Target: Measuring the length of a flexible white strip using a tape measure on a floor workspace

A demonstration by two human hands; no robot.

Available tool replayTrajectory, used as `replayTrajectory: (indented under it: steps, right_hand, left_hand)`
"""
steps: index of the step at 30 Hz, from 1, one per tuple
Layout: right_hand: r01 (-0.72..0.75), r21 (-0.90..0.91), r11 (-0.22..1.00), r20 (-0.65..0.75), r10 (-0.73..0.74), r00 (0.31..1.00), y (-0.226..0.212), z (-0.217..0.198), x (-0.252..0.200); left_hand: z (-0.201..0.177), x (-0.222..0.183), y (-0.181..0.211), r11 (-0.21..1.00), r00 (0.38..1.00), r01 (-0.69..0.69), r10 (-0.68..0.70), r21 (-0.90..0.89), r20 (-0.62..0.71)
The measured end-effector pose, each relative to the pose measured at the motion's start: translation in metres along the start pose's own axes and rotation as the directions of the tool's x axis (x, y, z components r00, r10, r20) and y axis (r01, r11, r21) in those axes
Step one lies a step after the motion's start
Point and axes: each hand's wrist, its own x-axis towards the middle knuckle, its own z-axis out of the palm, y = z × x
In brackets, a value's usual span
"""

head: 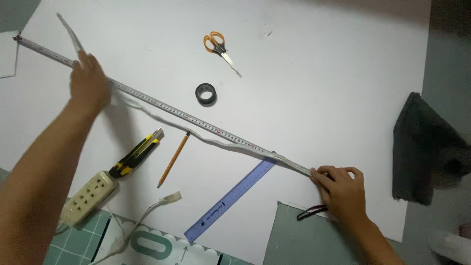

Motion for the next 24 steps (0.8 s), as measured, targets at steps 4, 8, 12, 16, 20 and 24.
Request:
replayTrajectory:
  steps: [4,8,12,16,20,24]
  right_hand:
    - [-0.012,-0.02,1.0,-0.002,0.012,1.0,0.006,0.007,0.0]
    - [-0.007,-0.024,1.0,-0.029,0.007,1.0,0.001,0.002,0.0]
    - [0.013,-0.036,0.999,-0.024,-0.014,1.0,0.009,0.009,-0.004]
    - [-0.016,-0.033,0.999,0.0,0.016,1.0,0.013,0.016,-0.007]
    - [-0.038,-0.082,0.996,0.183,0.052,0.982,0.037,0.031,-0.019]
    - [-0.032,-0.06,0.998,0.169,0.041,0.985,0.03,0.019,-0.01]
  left_hand:
    - [-0.073,-0.061,0.105,0.89,0.973,-0.228,0.198,-0.395,-0.116]
    - [-0.126,-0.153,0.211,0.46,0.702,-0.652,0.667,-0.603,-0.25]
    - [-0.099,-0.164,0.244,0.423,0.653,-0.723,0.676,-0.546,-0.341]
    - [-0.088,-0.157,0.249,0.385,0.544,-0.836,0.68,-0.391,-0.493]
    - [-0.089,-0.149,0.248,0.322,0.514,-0.843,0.718,-0.431,-0.469]
    - [-0.109,-0.146,0.233,0.222,0.507,-0.801,0.744,-0.556,-0.434]
